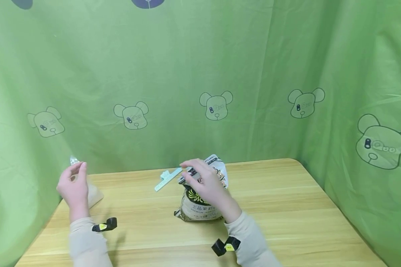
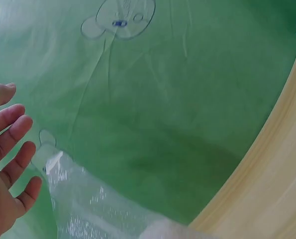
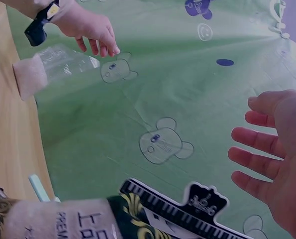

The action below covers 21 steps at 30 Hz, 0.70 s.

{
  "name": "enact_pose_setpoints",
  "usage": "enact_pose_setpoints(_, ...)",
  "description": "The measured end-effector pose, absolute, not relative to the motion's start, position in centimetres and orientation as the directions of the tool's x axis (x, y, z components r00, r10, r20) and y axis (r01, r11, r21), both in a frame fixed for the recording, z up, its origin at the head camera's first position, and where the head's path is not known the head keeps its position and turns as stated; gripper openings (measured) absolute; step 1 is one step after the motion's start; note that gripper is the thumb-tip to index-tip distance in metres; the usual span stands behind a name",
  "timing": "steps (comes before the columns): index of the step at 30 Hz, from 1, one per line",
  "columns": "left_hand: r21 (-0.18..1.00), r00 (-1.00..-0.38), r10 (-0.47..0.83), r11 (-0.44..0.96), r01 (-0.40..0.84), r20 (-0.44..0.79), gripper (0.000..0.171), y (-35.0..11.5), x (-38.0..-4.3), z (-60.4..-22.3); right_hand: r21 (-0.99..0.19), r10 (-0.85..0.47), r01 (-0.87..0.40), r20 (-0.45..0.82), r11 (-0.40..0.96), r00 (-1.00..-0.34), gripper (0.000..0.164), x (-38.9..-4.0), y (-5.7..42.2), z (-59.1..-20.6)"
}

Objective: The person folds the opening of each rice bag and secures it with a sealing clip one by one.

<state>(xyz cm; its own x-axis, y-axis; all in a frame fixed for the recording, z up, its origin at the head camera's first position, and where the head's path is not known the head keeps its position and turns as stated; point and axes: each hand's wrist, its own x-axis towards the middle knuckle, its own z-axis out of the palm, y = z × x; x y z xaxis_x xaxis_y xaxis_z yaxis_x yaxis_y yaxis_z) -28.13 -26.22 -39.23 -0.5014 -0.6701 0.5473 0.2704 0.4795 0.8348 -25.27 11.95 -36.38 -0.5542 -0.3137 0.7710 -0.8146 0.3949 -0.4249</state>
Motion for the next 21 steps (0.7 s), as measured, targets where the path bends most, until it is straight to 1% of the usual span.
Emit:
enact_pose_setpoints(2,0.834,-0.477,-0.686,0.484,0.264,0.549,0.031,-26.8,-28.0,-39.4,-0.415,-0.328,-0.824,0.773,0.386,-0.543,0.027,-25.2,11.6,-36.5)
enact_pose_setpoints(4,0.841,-0.460,-0.706,0.484,0.242,0.539,0.029,-27.3,-27.7,-39.6,-0.421,-0.341,-0.823,0.764,0.381,-0.548,0.026,-25.0,11.2,-36.7)
enact_pose_setpoints(7,0.861,-0.450,-0.737,0.468,0.200,0.505,0.032,-28.1,-27.5,-39.9,-0.416,-0.372,-0.838,0.759,0.353,-0.534,0.025,-24.8,10.6,-37.0)
enact_pose_setpoints(15,0.932,-0.480,-0.802,0.344,0.116,0.356,0.041,-29.7,-26.8,-41.1,-0.390,-0.460,-0.865,0.735,0.314,-0.498,0.025,-24.2,8.7,-37.8)
enact_pose_setpoints(21,0.946,-0.513,-0.802,0.316,0.071,0.306,0.047,-30.9,-26.7,-42.5,-0.364,-0.518,-0.879,0.711,0.308,-0.476,0.025,-24.0,7.3,-38.8)
